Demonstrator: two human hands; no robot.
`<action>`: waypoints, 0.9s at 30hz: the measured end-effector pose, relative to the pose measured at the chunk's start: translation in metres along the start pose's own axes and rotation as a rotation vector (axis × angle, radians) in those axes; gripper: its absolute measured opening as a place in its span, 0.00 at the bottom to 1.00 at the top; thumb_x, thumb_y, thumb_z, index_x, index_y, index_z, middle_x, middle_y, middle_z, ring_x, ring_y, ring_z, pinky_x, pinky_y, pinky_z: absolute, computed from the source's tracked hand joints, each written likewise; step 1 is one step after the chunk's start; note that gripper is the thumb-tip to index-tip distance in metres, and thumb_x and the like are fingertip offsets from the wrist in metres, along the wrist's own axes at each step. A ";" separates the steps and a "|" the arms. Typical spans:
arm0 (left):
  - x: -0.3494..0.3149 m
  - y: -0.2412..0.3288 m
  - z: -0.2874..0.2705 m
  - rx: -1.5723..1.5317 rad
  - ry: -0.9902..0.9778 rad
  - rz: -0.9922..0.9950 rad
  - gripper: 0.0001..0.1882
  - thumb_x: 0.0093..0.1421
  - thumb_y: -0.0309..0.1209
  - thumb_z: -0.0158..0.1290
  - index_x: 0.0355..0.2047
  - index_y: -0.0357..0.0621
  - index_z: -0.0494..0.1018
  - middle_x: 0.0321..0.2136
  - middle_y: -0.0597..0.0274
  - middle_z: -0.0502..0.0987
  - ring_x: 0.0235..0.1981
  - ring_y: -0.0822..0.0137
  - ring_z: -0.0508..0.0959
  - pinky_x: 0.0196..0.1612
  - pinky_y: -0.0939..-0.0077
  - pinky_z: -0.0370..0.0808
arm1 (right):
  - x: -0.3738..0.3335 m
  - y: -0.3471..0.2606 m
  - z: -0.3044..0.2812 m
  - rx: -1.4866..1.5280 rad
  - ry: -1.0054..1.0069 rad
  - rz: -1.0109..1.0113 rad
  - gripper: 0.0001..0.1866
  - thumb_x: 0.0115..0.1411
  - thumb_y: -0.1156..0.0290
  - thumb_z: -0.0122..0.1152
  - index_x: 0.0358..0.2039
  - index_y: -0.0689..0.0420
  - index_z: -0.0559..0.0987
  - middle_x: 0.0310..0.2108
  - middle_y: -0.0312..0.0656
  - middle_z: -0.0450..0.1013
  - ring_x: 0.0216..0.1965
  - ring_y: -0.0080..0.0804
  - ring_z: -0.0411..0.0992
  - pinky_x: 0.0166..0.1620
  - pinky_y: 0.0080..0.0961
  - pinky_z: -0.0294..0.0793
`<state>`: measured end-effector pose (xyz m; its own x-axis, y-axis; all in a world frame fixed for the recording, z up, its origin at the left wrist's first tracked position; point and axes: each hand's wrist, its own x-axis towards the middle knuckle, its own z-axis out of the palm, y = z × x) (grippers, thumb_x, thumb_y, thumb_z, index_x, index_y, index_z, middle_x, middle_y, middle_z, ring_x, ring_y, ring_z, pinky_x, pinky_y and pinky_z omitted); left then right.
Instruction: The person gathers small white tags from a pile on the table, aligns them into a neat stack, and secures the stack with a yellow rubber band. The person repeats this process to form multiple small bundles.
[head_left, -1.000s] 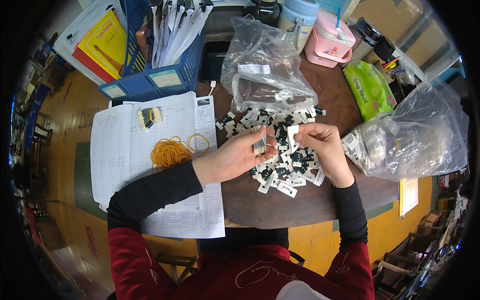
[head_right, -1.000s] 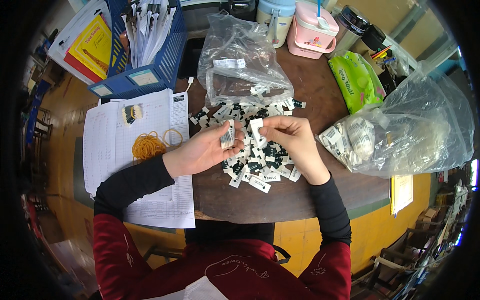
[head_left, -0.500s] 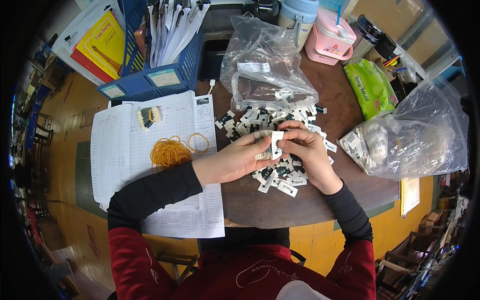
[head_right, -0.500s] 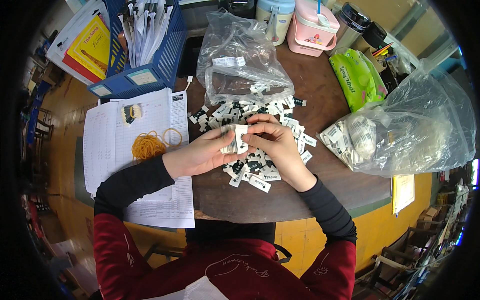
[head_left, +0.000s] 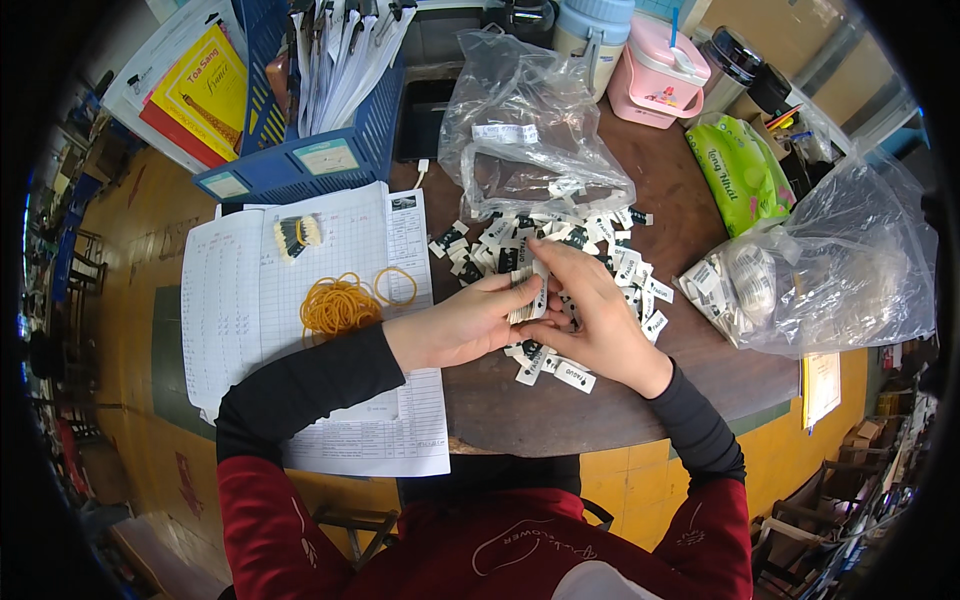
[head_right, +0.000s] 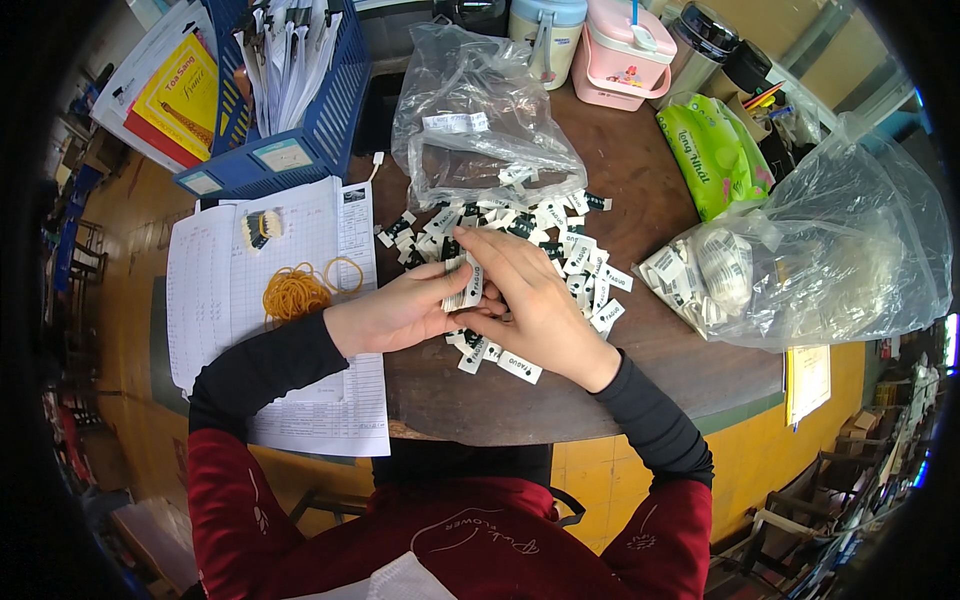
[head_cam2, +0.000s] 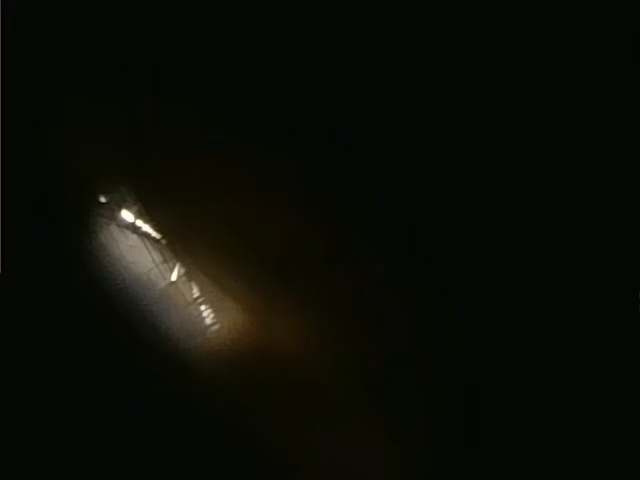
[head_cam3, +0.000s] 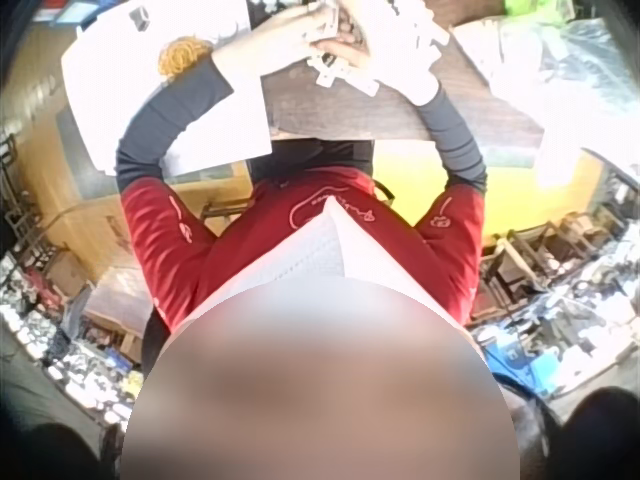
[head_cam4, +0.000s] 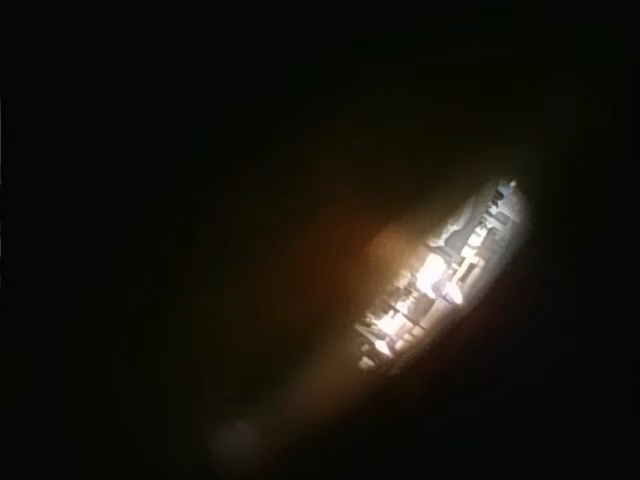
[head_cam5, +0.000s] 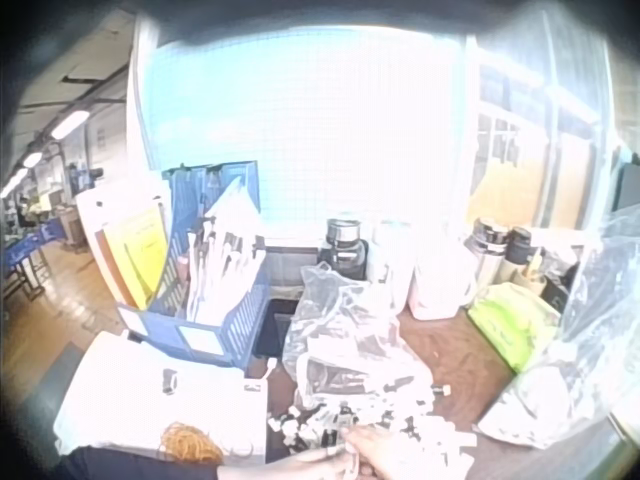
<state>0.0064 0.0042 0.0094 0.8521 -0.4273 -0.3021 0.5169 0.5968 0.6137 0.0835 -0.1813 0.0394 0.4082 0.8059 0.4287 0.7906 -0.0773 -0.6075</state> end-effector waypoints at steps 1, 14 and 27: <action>0.000 0.000 0.000 0.000 0.006 -0.002 0.20 0.72 0.43 0.46 0.55 0.42 0.66 0.48 0.62 0.71 0.54 0.64 0.74 0.59 0.68 0.72 | 0.000 0.000 0.000 0.018 -0.005 0.011 0.44 0.46 0.74 0.75 0.64 0.56 0.65 0.50 0.49 0.71 0.52 0.47 0.70 0.60 0.42 0.66; -0.001 -0.001 0.000 -0.039 0.020 0.006 0.15 0.72 0.35 0.46 0.56 0.43 0.65 0.48 0.62 0.69 0.55 0.61 0.74 0.60 0.67 0.71 | -0.004 0.002 0.003 0.023 -0.054 0.059 0.43 0.48 0.74 0.74 0.64 0.60 0.64 0.57 0.49 0.72 0.58 0.46 0.72 0.67 0.43 0.60; -0.003 0.001 0.003 -0.064 0.069 0.020 0.17 0.72 0.32 0.47 0.58 0.43 0.67 0.54 0.63 0.71 0.55 0.69 0.72 0.60 0.70 0.72 | -0.005 0.000 -0.003 0.107 0.103 0.096 0.32 0.53 0.79 0.69 0.59 0.62 0.71 0.51 0.49 0.76 0.53 0.39 0.75 0.56 0.31 0.72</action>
<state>0.0040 0.0045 0.0130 0.8650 -0.3681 -0.3410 0.5017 0.6480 0.5731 0.0830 -0.1866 0.0391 0.5286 0.7332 0.4279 0.6946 -0.0837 -0.7146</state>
